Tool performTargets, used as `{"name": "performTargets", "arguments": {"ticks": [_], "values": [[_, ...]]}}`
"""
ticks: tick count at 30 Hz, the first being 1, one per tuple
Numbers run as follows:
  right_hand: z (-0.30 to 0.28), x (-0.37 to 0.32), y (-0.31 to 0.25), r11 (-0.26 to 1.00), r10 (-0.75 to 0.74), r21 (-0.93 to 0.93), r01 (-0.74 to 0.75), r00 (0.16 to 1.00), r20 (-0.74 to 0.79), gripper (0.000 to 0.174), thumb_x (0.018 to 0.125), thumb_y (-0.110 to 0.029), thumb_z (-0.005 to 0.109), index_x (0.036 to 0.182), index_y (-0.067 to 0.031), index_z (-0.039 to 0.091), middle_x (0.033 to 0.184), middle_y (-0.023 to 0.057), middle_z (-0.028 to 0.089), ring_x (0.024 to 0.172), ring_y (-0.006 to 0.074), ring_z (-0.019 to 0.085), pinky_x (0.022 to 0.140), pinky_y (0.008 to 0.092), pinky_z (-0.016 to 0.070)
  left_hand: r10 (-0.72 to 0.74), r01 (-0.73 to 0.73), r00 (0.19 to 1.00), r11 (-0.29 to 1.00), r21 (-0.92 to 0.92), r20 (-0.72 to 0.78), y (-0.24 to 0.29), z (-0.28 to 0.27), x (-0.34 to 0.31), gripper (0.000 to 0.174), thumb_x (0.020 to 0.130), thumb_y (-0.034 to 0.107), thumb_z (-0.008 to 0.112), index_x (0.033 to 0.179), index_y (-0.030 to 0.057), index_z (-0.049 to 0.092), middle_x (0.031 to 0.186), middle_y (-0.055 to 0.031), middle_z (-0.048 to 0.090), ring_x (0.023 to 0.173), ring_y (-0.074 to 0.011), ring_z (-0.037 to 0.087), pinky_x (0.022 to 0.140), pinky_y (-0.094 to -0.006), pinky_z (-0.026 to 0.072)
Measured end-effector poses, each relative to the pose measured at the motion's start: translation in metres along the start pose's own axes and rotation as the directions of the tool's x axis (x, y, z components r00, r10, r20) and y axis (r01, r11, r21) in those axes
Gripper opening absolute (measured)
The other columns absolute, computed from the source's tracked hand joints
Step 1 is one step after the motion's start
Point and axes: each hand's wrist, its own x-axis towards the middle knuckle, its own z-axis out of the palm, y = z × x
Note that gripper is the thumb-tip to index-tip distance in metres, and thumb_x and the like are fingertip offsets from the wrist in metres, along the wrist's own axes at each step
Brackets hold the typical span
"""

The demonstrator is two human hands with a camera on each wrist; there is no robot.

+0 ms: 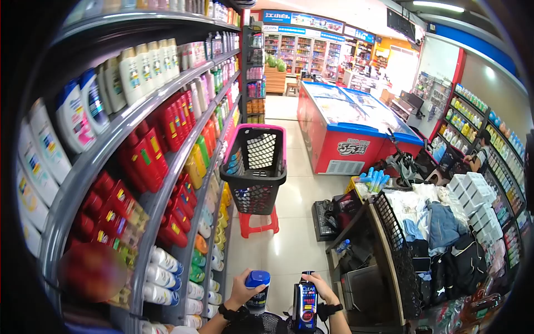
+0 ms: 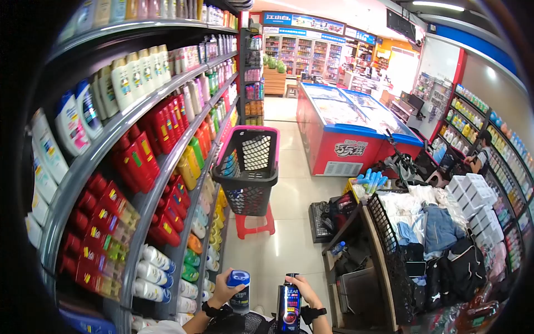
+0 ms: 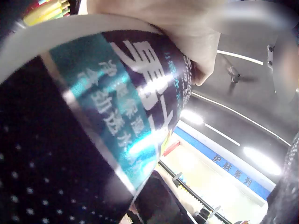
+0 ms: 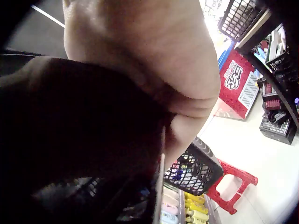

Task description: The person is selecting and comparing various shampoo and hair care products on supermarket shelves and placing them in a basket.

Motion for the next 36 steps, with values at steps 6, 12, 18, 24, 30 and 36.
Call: {"name": "performTargets", "arguments": {"ticks": [6, 12, 18, 24, 30, 36], "values": [[-0.061, 0.062, -0.012, 0.986, 0.027, 0.163, -0.014, 0.997, -0.072, 0.03, 0.082, -0.031, 0.061, 0.091, -0.0024, 0.059, 0.074, 0.0009, 0.059, 0.067, 0.0092, 0.055, 0.063, 0.0223, 0.0427, -0.012, 0.014, 0.973, 1.0, -0.005, 0.232, -0.016, 0.05, 0.086, 0.043, 0.065, 0.033, 0.077, 0.087, 0.0015, 0.059, 0.074, -0.012, 0.062, 0.066, -0.0209, 0.062, 0.064, -0.0299, 0.0485], [-0.142, 0.143, -0.044, 0.962, 0.029, 0.274, 0.004, 0.993, -0.116, 0.026, 0.083, -0.03, 0.06, 0.083, -0.0046, 0.058, 0.072, -0.0001, 0.058, 0.062, 0.0071, 0.053, 0.058, 0.0212, 0.0412, 0.087, -0.113, 0.947, 0.991, 0.067, 0.309, -0.026, 0.123, 0.187, 0.049, 0.064, 0.036, 0.078, 0.092, 0.0012, 0.057, 0.075, -0.0156, 0.061, 0.068, -0.0266, 0.063, 0.065, -0.0323, 0.0494], [-0.227, 0.237, -0.114, 0.966, -0.012, 0.255, 0.041, 0.993, -0.115, 0.03, 0.082, -0.03, 0.062, 0.086, 0.0001, 0.059, 0.076, 0.001, 0.06, 0.065, 0.0076, 0.055, 0.06, 0.021, 0.043, 0.083, -0.093, 0.971, 0.995, 0.033, 0.226, -0.003, 0.19, 0.299, 0.045, 0.069, 0.033, 0.075, 0.094, 0.0006, 0.057, 0.078, -0.016, 0.063, 0.07, -0.0247, 0.064, 0.066, -0.0316, 0.0494], [-0.299, 0.298, -0.192, 0.982, 0.039, 0.189, -0.029, 0.998, -0.048, 0.028, 0.082, -0.024, 0.061, 0.091, 0.0024, 0.06, 0.081, 0.0031, 0.061, 0.071, 0.0092, 0.056, 0.063, 0.0215, 0.0439, -0.097, 0.095, 0.995, 0.98, -0.177, -0.004, 0.013, 0.266, 0.403, 0.036, 0.074, 0.025, 0.071, 0.094, -0.0005, 0.058, 0.082, -0.0092, 0.063, 0.077, -0.0141, 0.059, 0.071, -0.0282, 0.0468], [-0.335, 0.368, -0.222, 0.985, 0.07, 0.15, -0.084, 0.993, 0.1, 0.03, 0.081, -0.026, 0.061, 0.095, 0.0006, 0.062, 0.082, 0.0014, 0.062, 0.072, 0.008, 0.057, 0.064, 0.021, 0.0438, -0.062, 0.046, 0.993, 0.987, -0.155, -0.096, 0.0, 0.316, 0.463, 0.034, 0.073, 0.025, 0.07, 0.093, -0.0004, 0.058, 0.077, -0.0088, 0.06, 0.073, -0.0164, 0.058, 0.069, -0.0288, 0.0461], [-0.354, 0.471, -0.22, 0.996, 0.029, 0.074, -0.04, 0.989, 0.148, 0.03, 0.084, -0.023, 0.058, 0.101, 0.0014, 0.062, 0.082, 0.0009, 0.062, 0.068, 0.0062, 0.058, 0.061, 0.0194, 0.0464, -0.085, 0.081, 0.996, 0.984, -0.157, -0.02, -0.027, 0.321, 0.522, 0.036, 0.072, 0.024, 0.071, 0.094, -0.0009, 0.058, 0.079, -0.0102, 0.062, 0.074, -0.0174, 0.061, 0.069, -0.029, 0.047]]}}
